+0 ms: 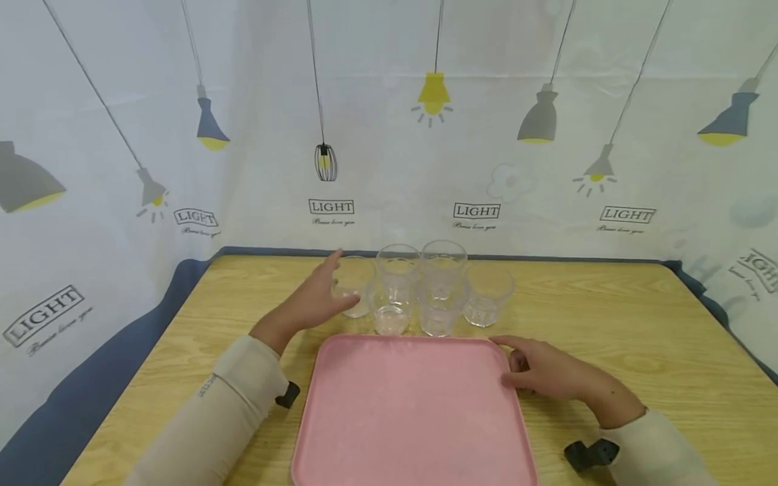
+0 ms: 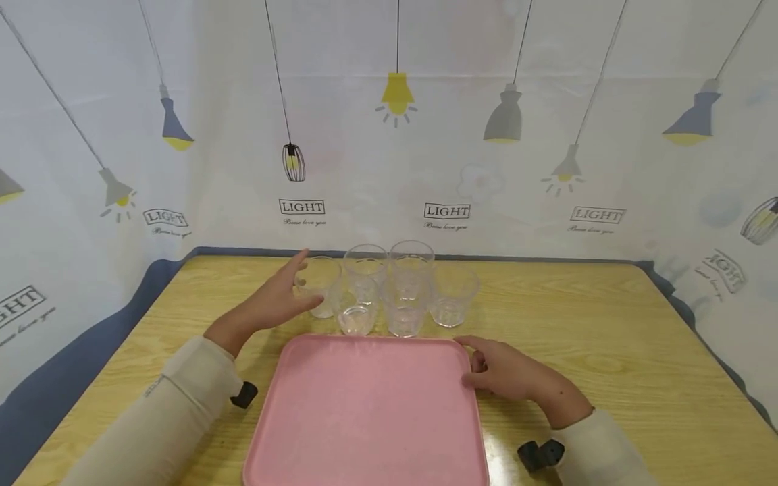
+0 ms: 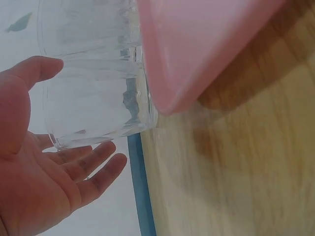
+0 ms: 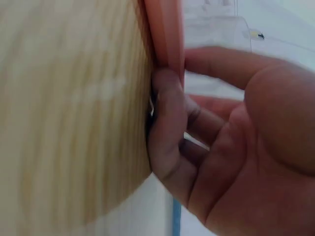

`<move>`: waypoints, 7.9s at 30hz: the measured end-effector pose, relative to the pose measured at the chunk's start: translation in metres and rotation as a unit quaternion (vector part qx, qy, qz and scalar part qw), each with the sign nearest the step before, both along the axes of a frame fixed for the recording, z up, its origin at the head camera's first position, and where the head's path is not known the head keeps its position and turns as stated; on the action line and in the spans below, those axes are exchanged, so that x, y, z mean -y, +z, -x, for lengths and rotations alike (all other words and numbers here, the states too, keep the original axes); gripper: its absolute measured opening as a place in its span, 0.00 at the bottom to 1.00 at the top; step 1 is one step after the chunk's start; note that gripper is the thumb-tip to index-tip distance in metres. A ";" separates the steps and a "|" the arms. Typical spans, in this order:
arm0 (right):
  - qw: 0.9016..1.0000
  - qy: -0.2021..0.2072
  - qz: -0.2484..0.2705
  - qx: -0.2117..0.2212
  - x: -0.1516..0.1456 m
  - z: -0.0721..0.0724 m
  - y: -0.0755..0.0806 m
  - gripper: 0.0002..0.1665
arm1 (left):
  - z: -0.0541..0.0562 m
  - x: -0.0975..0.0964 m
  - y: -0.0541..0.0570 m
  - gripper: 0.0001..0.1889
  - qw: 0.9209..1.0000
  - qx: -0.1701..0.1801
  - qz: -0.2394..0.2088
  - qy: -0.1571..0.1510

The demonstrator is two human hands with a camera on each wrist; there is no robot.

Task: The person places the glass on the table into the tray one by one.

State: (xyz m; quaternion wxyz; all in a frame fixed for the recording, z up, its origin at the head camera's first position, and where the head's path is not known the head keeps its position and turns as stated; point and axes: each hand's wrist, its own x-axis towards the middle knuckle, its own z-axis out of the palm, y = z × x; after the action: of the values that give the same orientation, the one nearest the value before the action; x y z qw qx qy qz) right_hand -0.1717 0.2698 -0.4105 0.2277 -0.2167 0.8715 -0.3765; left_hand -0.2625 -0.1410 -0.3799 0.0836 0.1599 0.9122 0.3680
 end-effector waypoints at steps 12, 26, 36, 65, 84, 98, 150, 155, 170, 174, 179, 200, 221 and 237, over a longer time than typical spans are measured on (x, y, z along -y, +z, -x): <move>0.999 0.012 0.029 0.043 -0.006 0.004 -0.003 0.42 | 0.005 -0.003 -0.006 0.58 1.000 0.009 -0.007 0.021; 0.998 0.008 0.033 0.051 -0.005 0.003 -0.002 0.43 | 0.000 0.006 -0.003 0.54 0.997 -0.017 -0.007 0.081; 0.999 0.011 0.032 0.037 -0.003 0.003 -0.004 0.43 | -0.025 0.021 0.005 0.55 0.995 -0.041 -0.016 0.092; 0.999 0.022 0.003 0.029 -0.002 -0.002 -0.009 0.43 | -0.078 0.016 0.003 0.52 0.997 -0.039 -0.016 0.059; 1.000 0.027 -0.002 0.014 -0.001 0.002 -0.001 0.43 | -0.077 0.027 0.011 0.50 0.999 -0.025 -0.038 0.017; 0.999 0.029 -0.003 0.019 -0.001 0.002 0.000 0.43 | -0.079 0.027 0.011 0.50 0.999 0.014 -0.042 -0.005; 0.999 0.030 0.011 0.024 -0.001 0.003 -0.005 0.42 | -0.080 0.029 0.006 0.50 0.999 0.030 -0.028 -0.024; 0.999 0.029 0.008 0.019 -0.002 0.001 -0.005 0.43 | -0.080 0.028 0.007 0.51 0.999 0.032 -0.027 -0.026; 0.999 0.026 0.002 0.032 -0.003 0.003 -0.002 0.43 | -0.077 0.029 0.006 0.52 0.999 0.030 -0.017 -0.034; 0.999 0.025 0.006 0.037 -0.003 0.003 -0.003 0.43 | -0.077 0.030 0.005 0.53 0.998 0.035 -0.024 -0.042; 0.999 0.023 0.000 0.033 0.000 0.005 -0.001 0.43 | -0.078 0.031 0.005 0.52 0.998 0.034 -0.021 -0.046; 0.999 0.021 0.002 0.035 -0.001 0.004 0.002 0.42 | -0.077 0.030 0.004 0.52 0.997 0.029 -0.021 -0.070; 0.999 0.023 0.003 0.040 -0.001 0.006 0.003 0.42 | -0.080 0.005 0.016 0.50 0.997 -0.052 0.057 -0.005; 0.999 0.014 0.002 0.036 -0.001 0.005 0.004 0.42 | -0.054 -0.043 0.021 0.46 0.982 -0.099 0.158 0.014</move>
State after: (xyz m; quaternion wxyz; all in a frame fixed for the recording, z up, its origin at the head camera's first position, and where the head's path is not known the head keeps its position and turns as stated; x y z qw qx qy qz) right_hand -0.1767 0.2707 -0.4061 0.2641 -0.2157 0.8588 -0.3824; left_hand -0.2088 -0.0983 -0.3593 0.0120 0.1679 0.9648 0.2021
